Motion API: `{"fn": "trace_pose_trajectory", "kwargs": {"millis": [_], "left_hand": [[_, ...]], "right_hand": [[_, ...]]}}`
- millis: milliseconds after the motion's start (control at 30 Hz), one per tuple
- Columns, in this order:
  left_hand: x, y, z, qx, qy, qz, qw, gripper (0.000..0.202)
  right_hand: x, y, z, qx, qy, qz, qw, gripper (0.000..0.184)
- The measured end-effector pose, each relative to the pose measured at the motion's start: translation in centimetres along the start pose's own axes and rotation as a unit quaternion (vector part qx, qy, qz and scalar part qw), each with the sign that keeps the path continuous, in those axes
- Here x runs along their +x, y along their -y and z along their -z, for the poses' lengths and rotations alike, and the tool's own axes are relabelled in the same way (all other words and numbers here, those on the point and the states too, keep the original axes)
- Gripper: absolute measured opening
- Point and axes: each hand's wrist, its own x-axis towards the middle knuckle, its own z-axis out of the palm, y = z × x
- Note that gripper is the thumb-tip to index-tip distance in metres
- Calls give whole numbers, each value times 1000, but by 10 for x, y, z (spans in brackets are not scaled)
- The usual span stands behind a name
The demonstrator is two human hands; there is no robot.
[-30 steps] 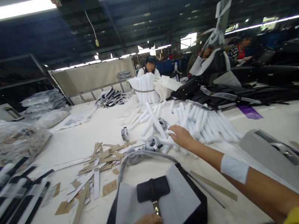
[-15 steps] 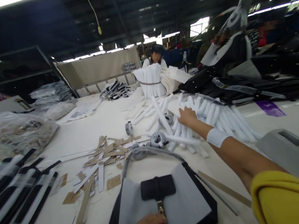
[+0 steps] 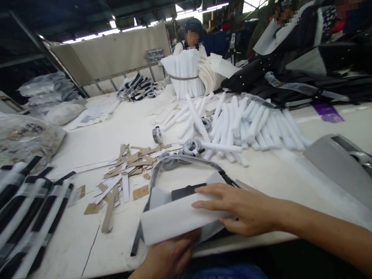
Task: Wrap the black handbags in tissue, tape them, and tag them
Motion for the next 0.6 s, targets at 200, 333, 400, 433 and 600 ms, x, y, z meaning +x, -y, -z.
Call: {"fn": "trace_pose_trajectory", "kwargs": {"millis": [200, 333, 400, 433, 600], "left_hand": [[-11, -2, -11, 26, 9, 24, 999, 60], [-10, -1, -8, 15, -4, 23, 1000, 58], [-9, -1, -7, 1, -13, 17, 1000, 56], [-9, -1, -7, -4, -16, 15, 1000, 55], [-9, 0, -8, 3, -19, 9, 1000, 53]], "right_hand": [[6, -10, -34, -50, 28, -11, 998, 74], [0, -9, -40, -71, 41, -28, 996, 72], [-5, -5, -44, -85, 25, -47, 995, 73], [-7, -3, -46, -90, 16, -55, 994, 74], [-12, -1, -53, -87, -2, -49, 995, 77]]}}
